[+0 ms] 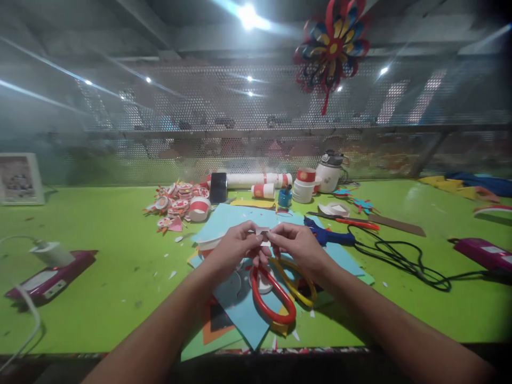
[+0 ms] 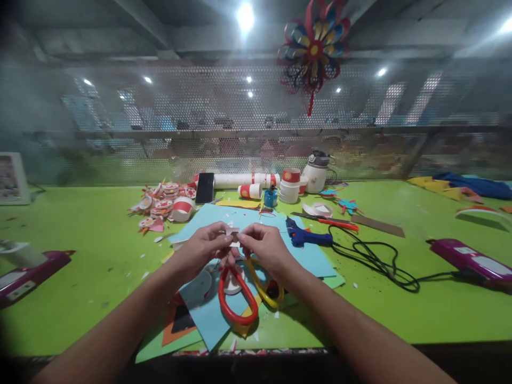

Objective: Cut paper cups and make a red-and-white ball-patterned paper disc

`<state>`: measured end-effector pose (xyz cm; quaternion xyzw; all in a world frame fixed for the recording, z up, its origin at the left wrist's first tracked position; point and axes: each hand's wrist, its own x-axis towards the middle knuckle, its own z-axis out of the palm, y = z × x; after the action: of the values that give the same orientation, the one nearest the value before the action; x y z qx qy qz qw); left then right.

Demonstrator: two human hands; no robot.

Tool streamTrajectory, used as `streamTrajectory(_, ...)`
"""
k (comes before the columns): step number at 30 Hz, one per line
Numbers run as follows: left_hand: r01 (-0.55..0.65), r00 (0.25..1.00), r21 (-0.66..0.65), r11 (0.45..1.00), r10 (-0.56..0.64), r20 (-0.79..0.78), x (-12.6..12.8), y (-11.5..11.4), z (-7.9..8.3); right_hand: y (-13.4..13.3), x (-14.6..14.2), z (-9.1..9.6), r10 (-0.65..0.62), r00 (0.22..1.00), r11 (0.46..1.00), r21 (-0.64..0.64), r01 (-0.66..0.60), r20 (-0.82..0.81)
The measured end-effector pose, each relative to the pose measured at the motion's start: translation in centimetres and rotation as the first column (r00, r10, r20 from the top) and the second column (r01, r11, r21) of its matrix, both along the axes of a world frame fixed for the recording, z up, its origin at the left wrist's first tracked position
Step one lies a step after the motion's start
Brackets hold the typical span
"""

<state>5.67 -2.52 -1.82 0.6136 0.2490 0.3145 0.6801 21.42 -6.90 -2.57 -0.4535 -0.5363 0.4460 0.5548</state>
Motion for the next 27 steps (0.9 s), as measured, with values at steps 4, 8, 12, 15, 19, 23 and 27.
streamTrajectory(4,0.01,1.0,0.042,0.999,-0.01,0.004,-0.12,0.11,-0.07,0.06,0.03,-0.07,0.01,1.0,1.0,0.007,-0.01,-0.025)
streamTrajectory(8,0.01,1.0,0.091,0.996,-0.012,0.017,-0.25,0.21,-0.12,-0.03,0.04,-0.01,0.018,1.0,0.999,0.052,-0.017,-0.013)
streamTrajectory(12,0.036,0.998,0.12,0.992,-0.042,0.047,-0.24,0.43,-0.46,-0.27,0.01,0.24,0.001,1.0,0.997,0.082,-0.001,0.0)
streamTrajectory(15,0.048,0.998,0.155,0.987,-0.053,0.025,-0.08,0.37,-0.66,-0.38,0.06,0.44,-0.005,1.0,0.996,0.089,0.005,0.003)
streamTrajectory(19,0.024,1.0,0.205,0.978,-0.026,0.006,0.15,0.01,-0.56,-0.38,0.26,0.47,-0.031,0.999,0.991,0.13,0.027,0.03)
streamTrajectory(23,0.019,1.0,0.174,0.984,-0.019,-0.004,0.26,-0.27,-0.29,-0.39,0.38,0.24,-0.063,0.995,0.984,0.174,0.049,0.073)
streamTrajectory(27,0.021,1.0,0.142,0.99,-0.018,-0.019,0.4,-0.49,-0.14,-0.47,0.22,-0.03,-0.122,0.988,0.97,0.223,0.097,0.1)
